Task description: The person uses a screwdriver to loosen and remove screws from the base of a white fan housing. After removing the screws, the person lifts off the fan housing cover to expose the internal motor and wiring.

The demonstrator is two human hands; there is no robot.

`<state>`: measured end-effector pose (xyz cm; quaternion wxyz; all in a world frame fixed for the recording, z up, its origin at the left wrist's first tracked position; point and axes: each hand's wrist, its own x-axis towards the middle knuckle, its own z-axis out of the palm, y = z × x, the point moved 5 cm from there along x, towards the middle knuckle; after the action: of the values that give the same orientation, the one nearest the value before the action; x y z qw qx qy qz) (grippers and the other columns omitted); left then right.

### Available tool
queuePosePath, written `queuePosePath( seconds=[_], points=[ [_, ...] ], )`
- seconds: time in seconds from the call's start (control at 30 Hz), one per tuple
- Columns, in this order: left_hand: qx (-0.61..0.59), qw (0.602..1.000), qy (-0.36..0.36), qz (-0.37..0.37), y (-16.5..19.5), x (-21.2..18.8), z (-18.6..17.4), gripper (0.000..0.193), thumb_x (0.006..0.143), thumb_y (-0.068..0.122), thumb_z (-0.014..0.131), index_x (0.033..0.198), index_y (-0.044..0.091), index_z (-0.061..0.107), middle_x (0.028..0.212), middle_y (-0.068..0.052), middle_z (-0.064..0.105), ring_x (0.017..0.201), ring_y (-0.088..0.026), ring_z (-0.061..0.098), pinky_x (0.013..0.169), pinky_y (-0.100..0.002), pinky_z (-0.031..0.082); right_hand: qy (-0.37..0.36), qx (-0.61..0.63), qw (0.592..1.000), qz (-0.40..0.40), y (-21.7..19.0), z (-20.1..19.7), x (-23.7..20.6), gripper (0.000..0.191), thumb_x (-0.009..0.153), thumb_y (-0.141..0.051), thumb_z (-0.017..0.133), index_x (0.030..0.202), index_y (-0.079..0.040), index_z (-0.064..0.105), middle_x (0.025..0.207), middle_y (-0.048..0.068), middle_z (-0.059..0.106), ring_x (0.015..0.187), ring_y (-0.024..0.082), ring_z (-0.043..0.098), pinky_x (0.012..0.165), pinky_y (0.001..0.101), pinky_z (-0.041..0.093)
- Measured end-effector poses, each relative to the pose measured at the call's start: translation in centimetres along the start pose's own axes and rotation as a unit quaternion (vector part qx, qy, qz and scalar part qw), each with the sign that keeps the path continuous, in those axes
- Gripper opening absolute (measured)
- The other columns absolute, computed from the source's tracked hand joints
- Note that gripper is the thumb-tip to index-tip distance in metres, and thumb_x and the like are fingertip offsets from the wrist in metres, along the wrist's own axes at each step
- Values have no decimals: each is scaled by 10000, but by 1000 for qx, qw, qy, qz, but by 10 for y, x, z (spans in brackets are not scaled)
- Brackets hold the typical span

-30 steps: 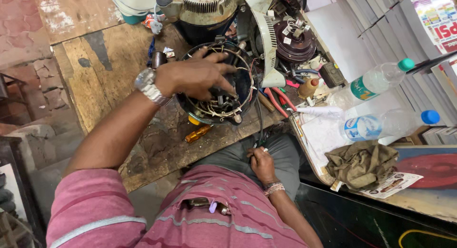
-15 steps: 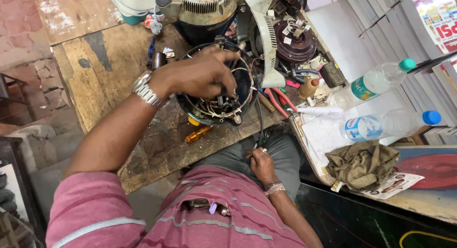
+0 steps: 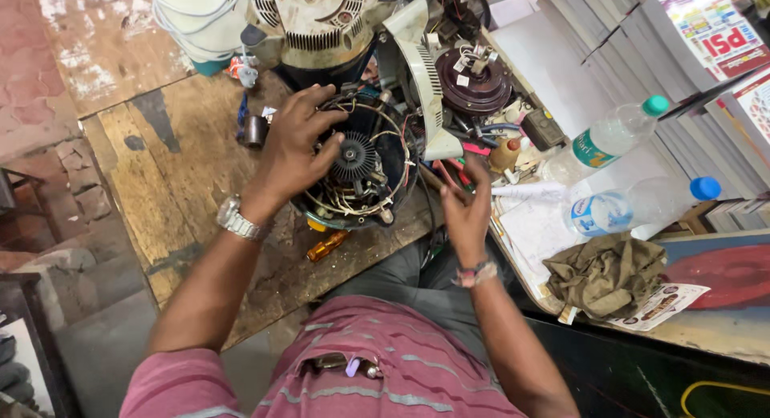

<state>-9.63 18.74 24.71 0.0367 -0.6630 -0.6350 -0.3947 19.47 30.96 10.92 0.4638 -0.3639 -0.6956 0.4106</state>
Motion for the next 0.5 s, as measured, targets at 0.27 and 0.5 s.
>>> queuePosePath(
  seconds=[0.27,0.5],
  points=[
    [7,1000,17,4,-2,-2,10,439,866,256,811,1247,80,680,1475,-179,556,1424,-419,470,1149,-533,418,-43,410,857,308,15,44,48,750,934,-307,717,1547,-123,325,1383,125,533,1211,252,585,945,577,553],
    [-19,1000,-3,-3,-4,-4,10,454,872,309,828,1236,79,685,1422,-140,611,1451,-403,462,1154,-519,429,-33,436,844,310,9,57,56,487,949,-264,711,1371,-114,521,1178,120,676,1014,286,683,896,518,579]
  ],
)
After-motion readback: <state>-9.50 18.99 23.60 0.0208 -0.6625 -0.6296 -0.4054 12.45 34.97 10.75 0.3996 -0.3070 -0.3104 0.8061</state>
